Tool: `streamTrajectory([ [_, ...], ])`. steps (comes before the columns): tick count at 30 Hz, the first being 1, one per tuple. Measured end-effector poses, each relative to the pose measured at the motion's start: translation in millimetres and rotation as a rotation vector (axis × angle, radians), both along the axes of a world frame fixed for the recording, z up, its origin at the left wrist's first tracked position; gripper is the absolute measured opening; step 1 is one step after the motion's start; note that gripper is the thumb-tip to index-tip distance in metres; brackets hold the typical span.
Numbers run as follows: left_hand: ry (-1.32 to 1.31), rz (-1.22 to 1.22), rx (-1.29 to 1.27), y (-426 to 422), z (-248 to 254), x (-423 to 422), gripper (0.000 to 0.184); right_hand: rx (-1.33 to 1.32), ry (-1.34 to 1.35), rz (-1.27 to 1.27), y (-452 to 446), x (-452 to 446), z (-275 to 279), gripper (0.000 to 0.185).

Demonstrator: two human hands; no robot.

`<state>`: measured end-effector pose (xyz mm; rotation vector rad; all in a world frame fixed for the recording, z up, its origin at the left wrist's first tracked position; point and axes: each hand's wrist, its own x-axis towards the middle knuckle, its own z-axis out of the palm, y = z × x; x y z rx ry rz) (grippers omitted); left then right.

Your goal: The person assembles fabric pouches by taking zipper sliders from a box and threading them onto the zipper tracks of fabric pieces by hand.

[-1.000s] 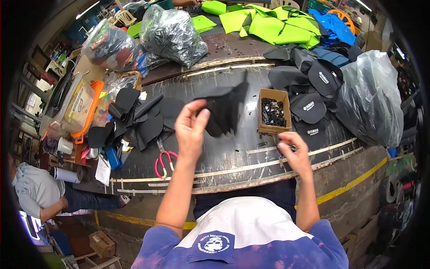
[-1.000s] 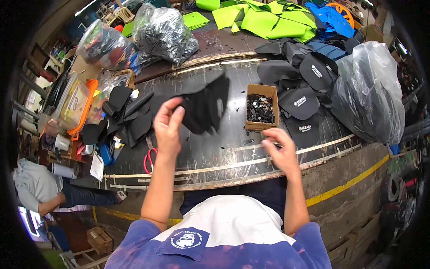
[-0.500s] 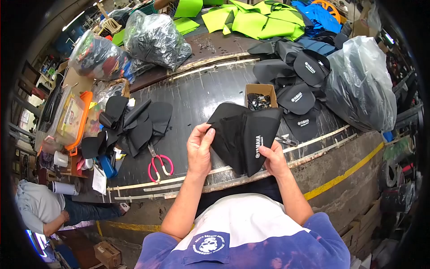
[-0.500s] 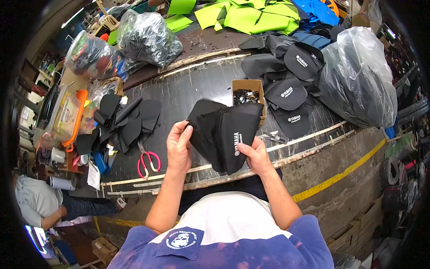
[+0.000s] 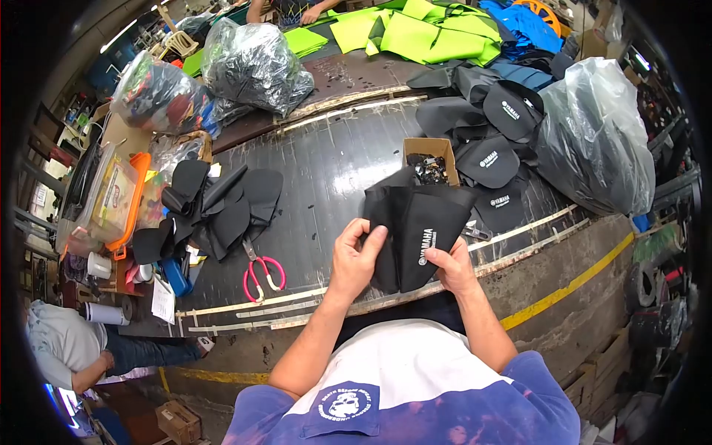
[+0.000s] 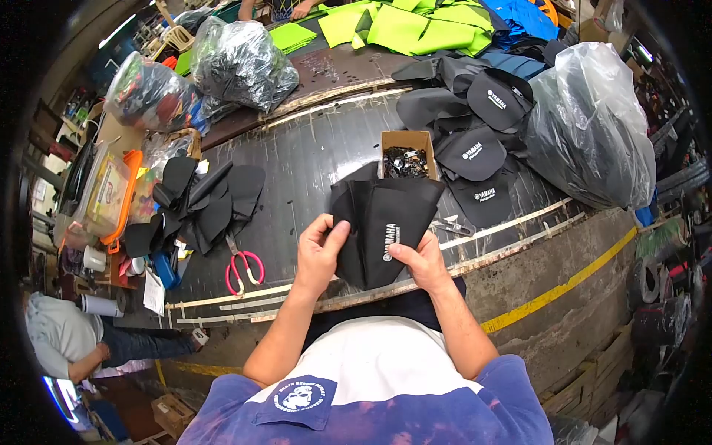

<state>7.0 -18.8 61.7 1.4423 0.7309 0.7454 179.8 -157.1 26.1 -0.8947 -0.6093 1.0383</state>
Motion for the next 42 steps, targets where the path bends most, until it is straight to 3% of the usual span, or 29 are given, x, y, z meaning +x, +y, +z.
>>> streamTrajectory([
  [5,-0.440,0.003,-0.372,14.1,-1.4,-7.5,0.015,-0.084,-0.036,-0.083,0.9,17.1,-2.4,0.038],
  [8,-0.394,-0.034,-0.310,11.8,18.4,-10.8,0.018,-0.173,-0.096,-0.182,8.8,20.4,4.3,0.043],
  [11,-0.358,-0.088,-0.248,10.3,18.9,-12.2,0.019,-0.075,-0.211,-0.446,13.9,23.0,12.1,0.048],
  [12,-0.342,-0.125,-0.217,9.2,16.7,-12.9,0.019,-0.075,-0.212,-0.447,14.5,23.4,20.3,0.048],
  [15,-0.296,-0.200,-0.187,5.4,12.6,-13.8,0.020,-0.048,-0.670,-0.358,12.2,23.6,46.3,0.054],
  [20,-0.282,-0.268,-0.259,-3.8,10.9,-10.3,0.021,0.019,-0.710,-0.174,23.8,18.8,49.9,0.056],
  [26,-0.331,-0.229,-0.438,-7.0,20.7,-9.6,0.019,-0.014,-0.492,-0.024,30.7,5.1,31.6,0.039],
  [30,-0.376,-0.349,-0.456,6.5,12.6,-19.6,0.020,-0.113,-0.395,0.036,29.5,12.8,21.5,0.026],
  [32,-0.262,-0.280,-0.237,3.4,33.7,-15.1,0.031,-0.158,-0.380,0.056,29.1,14.7,23.0,0.022],
  [34,-0.204,-0.241,-0.130,5.0,42.6,-13.3,0.040,-0.149,-0.546,0.046,28.2,12.9,32.1,0.019],
  [37,0.032,-0.386,-0.058,11.6,46.8,-14.4,0.057,-0.157,-0.702,0.034,26.2,9.5,47.7,0.019],
  [42,0.076,-0.409,0.065,6.1,44.5,-10.8,0.052,-0.227,-0.883,0.011,21.9,6.3,67.3,0.017],
])
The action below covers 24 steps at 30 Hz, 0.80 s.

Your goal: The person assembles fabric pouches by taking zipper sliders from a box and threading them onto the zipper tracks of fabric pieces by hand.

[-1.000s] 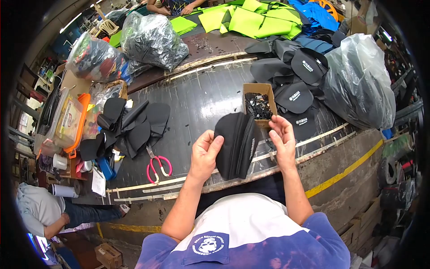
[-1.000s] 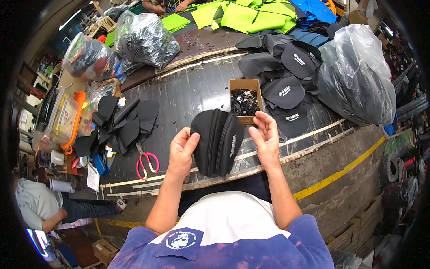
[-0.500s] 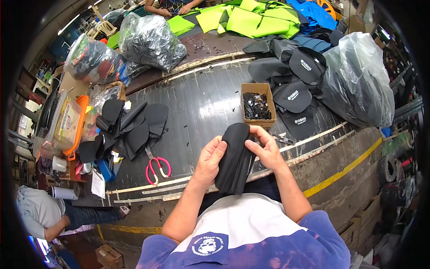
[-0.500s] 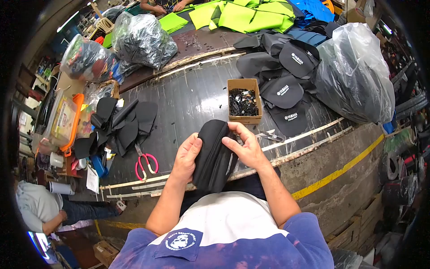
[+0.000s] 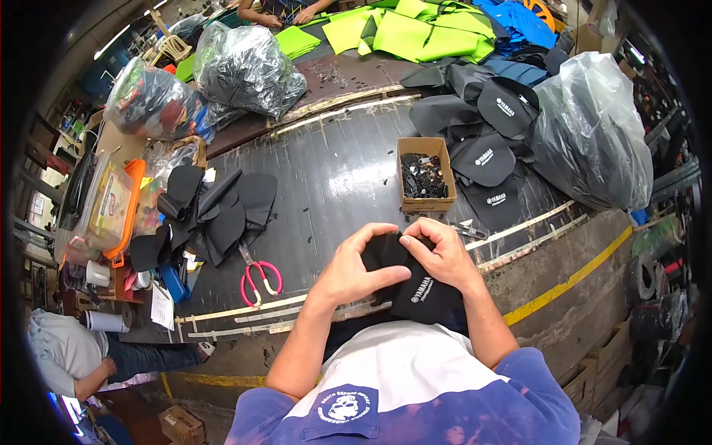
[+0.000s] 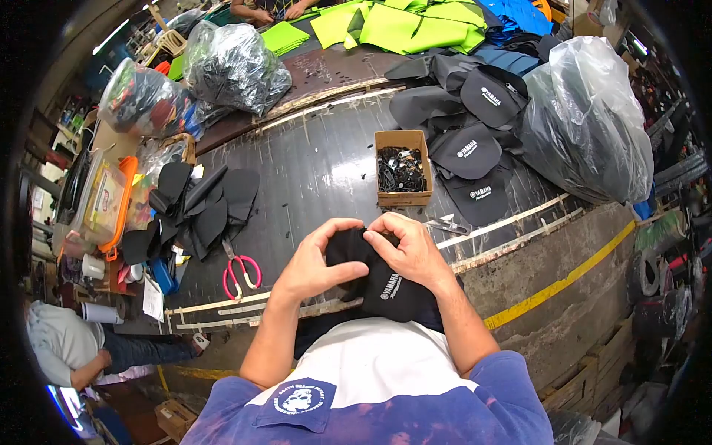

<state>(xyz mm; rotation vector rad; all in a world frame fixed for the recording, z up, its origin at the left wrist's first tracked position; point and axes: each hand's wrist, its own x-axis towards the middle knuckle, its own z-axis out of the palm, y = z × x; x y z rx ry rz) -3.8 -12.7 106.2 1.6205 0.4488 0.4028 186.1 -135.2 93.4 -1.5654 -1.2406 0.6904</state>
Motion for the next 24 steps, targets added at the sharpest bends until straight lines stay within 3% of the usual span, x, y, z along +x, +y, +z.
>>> streamTrajectory([
  [2,0.059,0.060,0.068,-5.6,-5.2,3.0,0.046,-0.016,-0.016,-0.002,0.9,-0.2,-0.6,0.017],
  [5,0.072,0.101,0.016,-3.3,-18.8,3.9,0.041,0.225,-0.239,-0.035,2.6,1.5,-6.6,0.012],
  [7,0.037,0.122,-0.156,-0.5,-27.3,4.9,0.038,0.233,-0.235,-0.036,2.0,2.0,-7.4,0.013],
  [11,-0.063,0.050,-0.207,-9.2,-2.1,4.6,0.033,0.181,-0.211,-0.045,0.4,1.9,-8.9,0.016],
  [15,0.029,0.024,-0.058,-11.3,4.2,4.4,0.030,0.078,-0.192,-0.076,0.3,0.4,-10.5,0.015],
  [19,-0.049,0.086,-0.191,-8.8,-5.9,6.0,0.028,0.100,-0.150,-0.083,0.3,-2.4,-11.5,0.014],
  [21,-0.027,0.096,-0.157,-6.3,-11.3,6.7,0.027,0.049,-0.030,-0.067,0.1,-2.9,-12.0,0.013],
  [24,0.019,0.117,-0.090,-4.3,-14.3,7.0,0.025,0.071,-0.060,-0.081,1.5,-4.1,-14.5,0.015],
])
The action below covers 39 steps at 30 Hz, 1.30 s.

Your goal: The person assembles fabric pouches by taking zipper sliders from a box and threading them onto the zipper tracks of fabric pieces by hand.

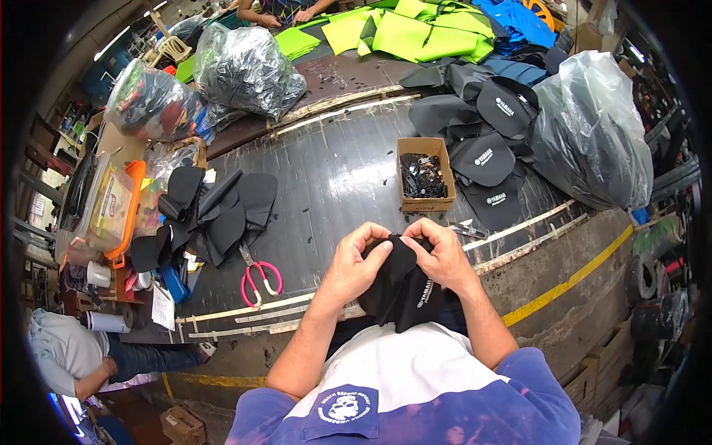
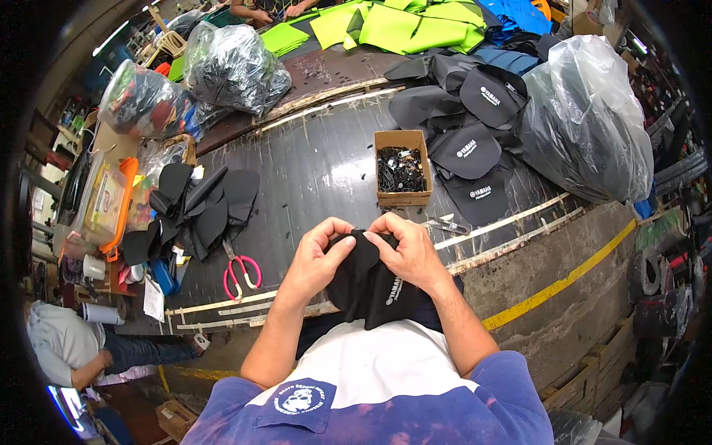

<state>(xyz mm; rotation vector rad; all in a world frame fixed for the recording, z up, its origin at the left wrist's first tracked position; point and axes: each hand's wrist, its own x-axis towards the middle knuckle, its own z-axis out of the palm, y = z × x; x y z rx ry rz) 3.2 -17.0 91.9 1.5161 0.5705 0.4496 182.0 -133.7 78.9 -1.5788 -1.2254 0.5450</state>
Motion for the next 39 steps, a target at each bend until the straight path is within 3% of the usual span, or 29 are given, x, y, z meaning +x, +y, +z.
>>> streamTrajectory([
  [4,0.025,0.031,-0.025,-1.7,3.7,2.6,0.017,0.010,-0.063,-0.035,-0.3,-4.3,3.1,0.018],
  [7,0.186,-0.029,0.319,-9.3,14.4,2.8,0.029,0.000,-0.085,-0.052,-0.2,-5.6,3.2,0.020],
  [12,0.172,0.089,0.035,-4.7,1.0,7.1,0.046,-0.005,-0.065,-0.087,-1.6,-3.7,5.4,0.024],
  [15,0.002,0.026,0.271,-17.8,15.1,7.4,0.049,-0.029,-0.054,-0.107,-2.8,-3.3,6.8,0.024],
  [20,0.024,0.086,0.497,-25.1,-5.8,16.6,0.039,-0.076,-0.009,-0.081,-1.1,-0.2,-2.6,0.026],
  [23,0.029,-0.049,0.072,-8.2,-27.8,11.3,0.026,-0.076,0.026,-0.053,-3.5,4.0,-5.9,0.026],
  [28,-0.016,-0.013,-0.224,2.0,-41.5,8.1,0.016,-0.018,0.117,0.021,2.1,12.4,-29.2,0.028],
  [30,0.015,0.101,-0.098,3.2,-48.7,9.8,0.014,0.010,0.147,0.042,2.1,16.6,-30.0,0.028],
  [32,0.031,0.160,-0.035,4.5,-57.4,10.9,0.013,-0.228,0.085,0.095,-0.6,22.8,-28.1,0.031],
  [33,0.097,0.218,0.097,5.2,-62.2,12.0,0.014,-0.346,0.053,0.123,-0.9,23.9,-27.2,0.033],
  [35,0.228,0.330,0.362,6.1,-73.2,15.5,0.016,-0.336,0.008,0.121,0.0,24.3,-35.8,0.034],
  [39,0.075,0.367,0.353,2.8,-105.4,24.7,0.016,-0.307,-0.141,0.105,0.9,23.7,-48.6,0.037],
])
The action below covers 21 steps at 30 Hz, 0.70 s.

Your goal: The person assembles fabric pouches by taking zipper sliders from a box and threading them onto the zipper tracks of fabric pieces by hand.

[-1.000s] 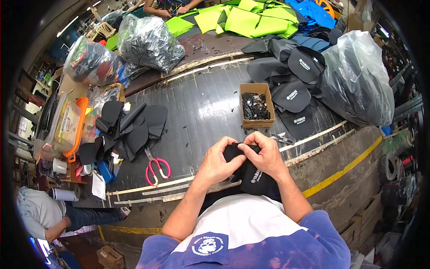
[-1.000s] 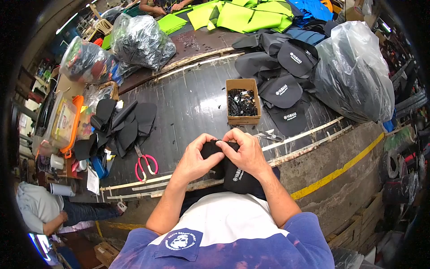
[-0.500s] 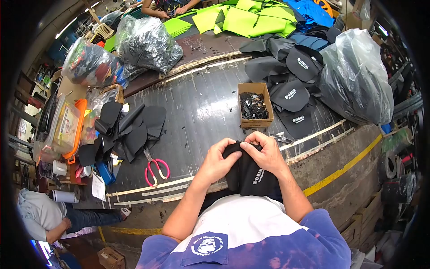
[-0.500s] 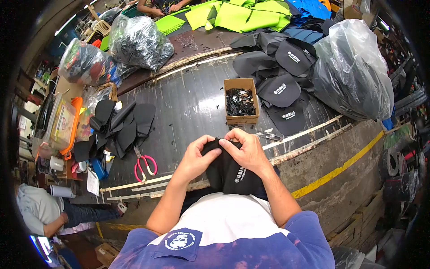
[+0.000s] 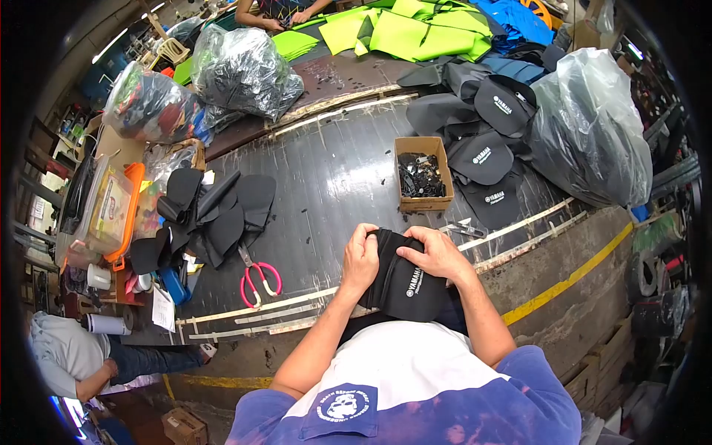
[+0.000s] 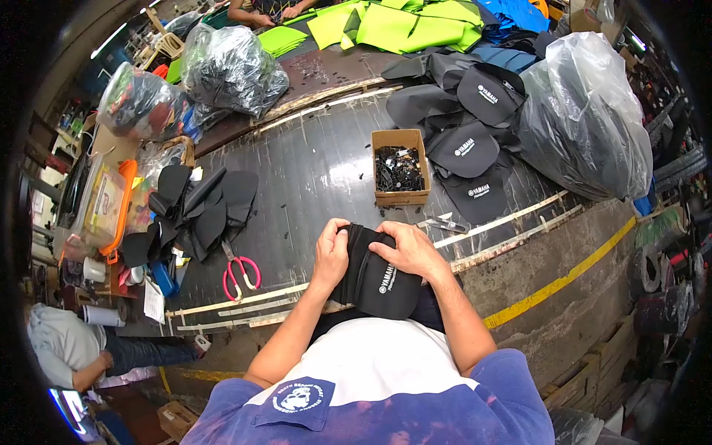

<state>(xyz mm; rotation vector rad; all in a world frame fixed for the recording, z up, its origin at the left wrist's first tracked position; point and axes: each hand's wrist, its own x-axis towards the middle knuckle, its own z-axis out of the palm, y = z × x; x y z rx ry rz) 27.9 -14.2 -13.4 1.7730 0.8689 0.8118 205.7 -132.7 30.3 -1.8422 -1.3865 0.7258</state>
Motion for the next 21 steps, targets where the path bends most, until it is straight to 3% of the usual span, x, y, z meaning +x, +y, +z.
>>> streamTrajectory([
  [1,0.000,-0.001,-0.001,-0.1,-8.7,2.5,0.016,0.012,-0.060,0.001,-0.2,-0.2,-1.0,0.037],
  [4,-0.269,-0.060,-0.359,0.2,-29.6,7.6,0.017,0.009,-0.125,0.002,0.2,-0.2,-7.7,0.037],
  [8,-0.328,-0.078,-0.486,-0.8,-24.5,3.6,0.013,0.024,-0.125,-0.007,2.3,-2.6,-17.4,0.034],
  [11,-0.330,-0.085,-0.492,-0.6,-24.8,2.3,0.012,0.105,-0.106,-0.036,4.7,-6.8,-18.5,0.032],
  [14,-0.322,-0.099,-0.447,-1.2,-26.0,3.9,0.013,0.292,0.095,-0.070,15.5,-10.4,-16.2,0.028],
  [16,-0.303,-0.109,-0.351,-1.8,-26.6,4.7,0.016,0.270,0.153,-0.077,20.2,-13.4,-15.4,0.027],
  [21,-0.334,-0.112,-0.388,-5.1,-22.3,2.9,0.012,0.165,0.309,-0.099,25.5,-15.4,-26.5,0.024],
])
